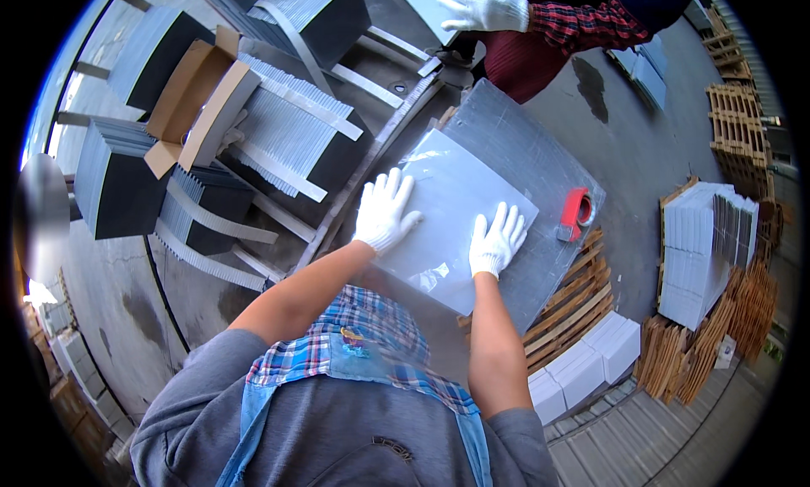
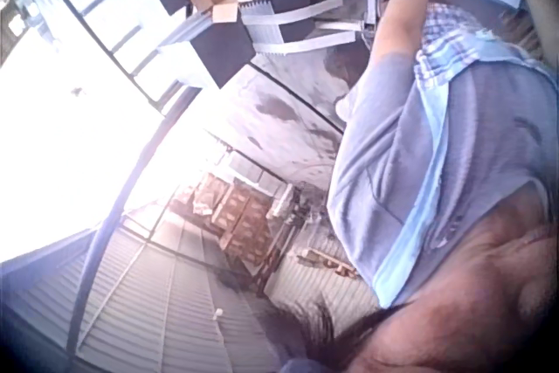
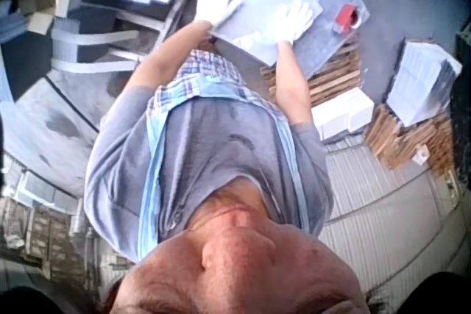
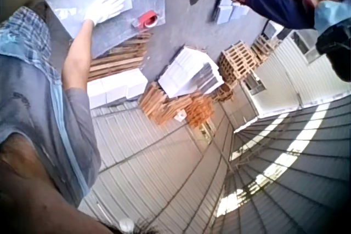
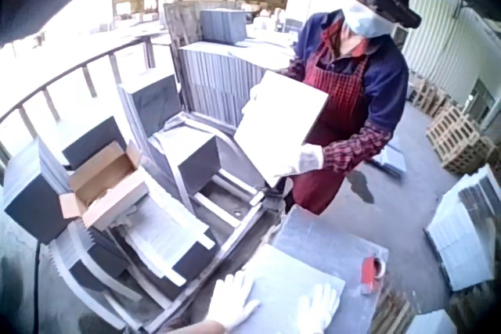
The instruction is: The person wraps flat rectangular panels in plastic film, stacks them, and places them into a cardboard box. A coworker assists by handing over panels and using a tape dispenser to seal the package.
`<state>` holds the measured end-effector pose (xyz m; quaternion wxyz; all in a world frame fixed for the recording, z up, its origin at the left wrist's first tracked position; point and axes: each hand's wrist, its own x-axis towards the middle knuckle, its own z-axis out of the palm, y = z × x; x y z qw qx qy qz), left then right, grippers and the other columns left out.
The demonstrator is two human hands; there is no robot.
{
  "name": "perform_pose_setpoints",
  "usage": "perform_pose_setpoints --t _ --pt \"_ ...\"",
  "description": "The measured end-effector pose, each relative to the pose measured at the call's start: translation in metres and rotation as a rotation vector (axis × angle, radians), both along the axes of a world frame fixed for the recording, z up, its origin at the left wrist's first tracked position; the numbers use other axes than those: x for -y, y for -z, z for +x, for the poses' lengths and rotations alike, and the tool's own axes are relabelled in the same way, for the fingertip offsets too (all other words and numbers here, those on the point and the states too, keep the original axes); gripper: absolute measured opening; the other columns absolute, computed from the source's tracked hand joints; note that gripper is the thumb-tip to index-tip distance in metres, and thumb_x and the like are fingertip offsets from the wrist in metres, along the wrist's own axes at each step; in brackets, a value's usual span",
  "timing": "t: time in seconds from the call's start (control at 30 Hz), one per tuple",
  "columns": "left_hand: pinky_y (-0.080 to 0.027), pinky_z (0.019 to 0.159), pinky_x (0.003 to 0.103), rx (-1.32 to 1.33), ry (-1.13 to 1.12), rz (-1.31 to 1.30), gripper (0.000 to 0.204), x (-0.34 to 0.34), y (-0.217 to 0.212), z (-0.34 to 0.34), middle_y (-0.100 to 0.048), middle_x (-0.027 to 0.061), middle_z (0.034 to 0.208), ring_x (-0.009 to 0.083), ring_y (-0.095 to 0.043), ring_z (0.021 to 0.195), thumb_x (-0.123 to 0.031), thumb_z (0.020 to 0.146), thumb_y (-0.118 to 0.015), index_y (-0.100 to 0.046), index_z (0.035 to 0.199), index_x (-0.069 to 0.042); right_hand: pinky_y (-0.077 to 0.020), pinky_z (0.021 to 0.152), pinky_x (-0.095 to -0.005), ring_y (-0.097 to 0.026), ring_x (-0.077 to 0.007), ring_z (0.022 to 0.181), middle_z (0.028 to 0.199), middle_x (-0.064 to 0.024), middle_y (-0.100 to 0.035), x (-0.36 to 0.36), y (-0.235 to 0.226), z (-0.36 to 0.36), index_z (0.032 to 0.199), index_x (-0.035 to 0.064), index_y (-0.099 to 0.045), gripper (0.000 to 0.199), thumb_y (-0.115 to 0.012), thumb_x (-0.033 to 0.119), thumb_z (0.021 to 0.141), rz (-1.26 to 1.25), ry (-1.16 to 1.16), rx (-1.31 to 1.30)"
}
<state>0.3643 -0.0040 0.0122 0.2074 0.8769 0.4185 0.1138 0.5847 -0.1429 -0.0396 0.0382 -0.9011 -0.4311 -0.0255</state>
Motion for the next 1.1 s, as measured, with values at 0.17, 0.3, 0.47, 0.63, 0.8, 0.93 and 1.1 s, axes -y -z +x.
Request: perform_pose_setpoints --t 0.17,0.3,0.47,0.63,0.8,0.93,1.1 --pt "-0.040 0.092 0.046 0.000 0.027 0.011 0.072 0.002 0.010 -0.015 -0.048 0.0193 0.131 0.0354 -0.048 0.111 -0.042 0.082 -0.070 -0.047 0.137 -0.001 -0.0238 0.118 -0.0544 -0.035 -0.0388 0.142 0.153 -0.0176 -0.041 0.001 0.003 0.003 0.147 0.0113 -0.045 0.063 -0.050 0.050 0.097 0.026 0.004 -0.006" --pt "-0.041 0.087 0.045 0.026 0.015 0.034 0.074 0.005 0.019 -0.022 -0.050 0.0162 0.123 0.0334 -0.051 0.107 -0.044 0.081 -0.070 -0.046 0.138 -0.002 -0.0253 0.117 -0.0544 -0.036 -0.0384 0.141 0.153 -0.0172 -0.041 0.003 0.003 0.006 0.147 0.0113 -0.046 0.064 -0.050 0.051 0.097 0.041 0.042 -0.003" --pt "-0.042 0.101 0.048 -0.069 0.039 -0.201 0.077 0.005 0.005 -0.029 -0.048 0.0254 0.141 0.0413 -0.052 0.122 -0.043 0.087 -0.067 -0.040 0.146 -0.002 -0.0266 0.116 -0.0541 -0.035 -0.0379 0.142 0.153 -0.0168 -0.042 0.005 0.002 0.012 0.147 0.0118 -0.046 0.062 -0.050 0.050 0.098 0.061 0.133 -0.008" --pt "-0.046 0.094 0.048 0.051 0.031 -0.177 0.069 0.006 0.012 -0.033 -0.054 0.0243 0.129 0.0426 -0.058 0.111 -0.036 0.089 -0.065 -0.042 0.145 -0.003 -0.0295 0.115 -0.0513 -0.035 -0.0396 0.142 0.154 -0.0171 -0.040 0.011 0.014 0.018 0.146 0.0123 -0.047 0.056 -0.048 0.044 0.100 0.122 0.111 -0.037" --pt "-0.050 0.088 0.048 0.199 0.009 -0.087 0.061 0.011 0.048 -0.042 -0.059 0.0209 0.125 0.0426 -0.062 0.103 -0.030 0.091 -0.062 -0.045 0.143 -0.003 -0.0315 0.115 -0.0496 -0.034 -0.0420 0.141 0.155 -0.0172 -0.039 0.021 0.017 0.026 0.145 0.0107 -0.047 0.050 -0.050 0.032 0.099 0.208 0.018 -0.092" --pt "-0.049 0.096 0.046 0.243 -0.030 -0.260 0.059 0.014 0.060 -0.052 -0.059 0.0229 0.134 0.0426 -0.061 0.112 -0.029 0.095 -0.058 -0.043 0.147 -0.004 -0.0336 0.114 -0.0485 -0.036 -0.0432 0.139 0.153 -0.0171 -0.040 0.036 0.009 0.040 0.144 0.0096 -0.046 0.054 -0.054 0.027 0.094 0.127 -0.116 -0.051" --pt "-0.048 0.100 0.041 0.271 -0.198 -0.704 0.057 0.020 0.083 -0.072 -0.060 0.0231 0.135 0.0382 -0.061 0.119 -0.038 0.101 -0.053 -0.046 0.145 -0.001 -0.0345 0.112 -0.0490 -0.037 -0.0429 0.138 0.150 -0.0173 -0.043 0.059 0.008 0.035 0.143 0.0073 -0.045 0.052 -0.053 0.027 0.095 0.164 -0.002 -0.053"
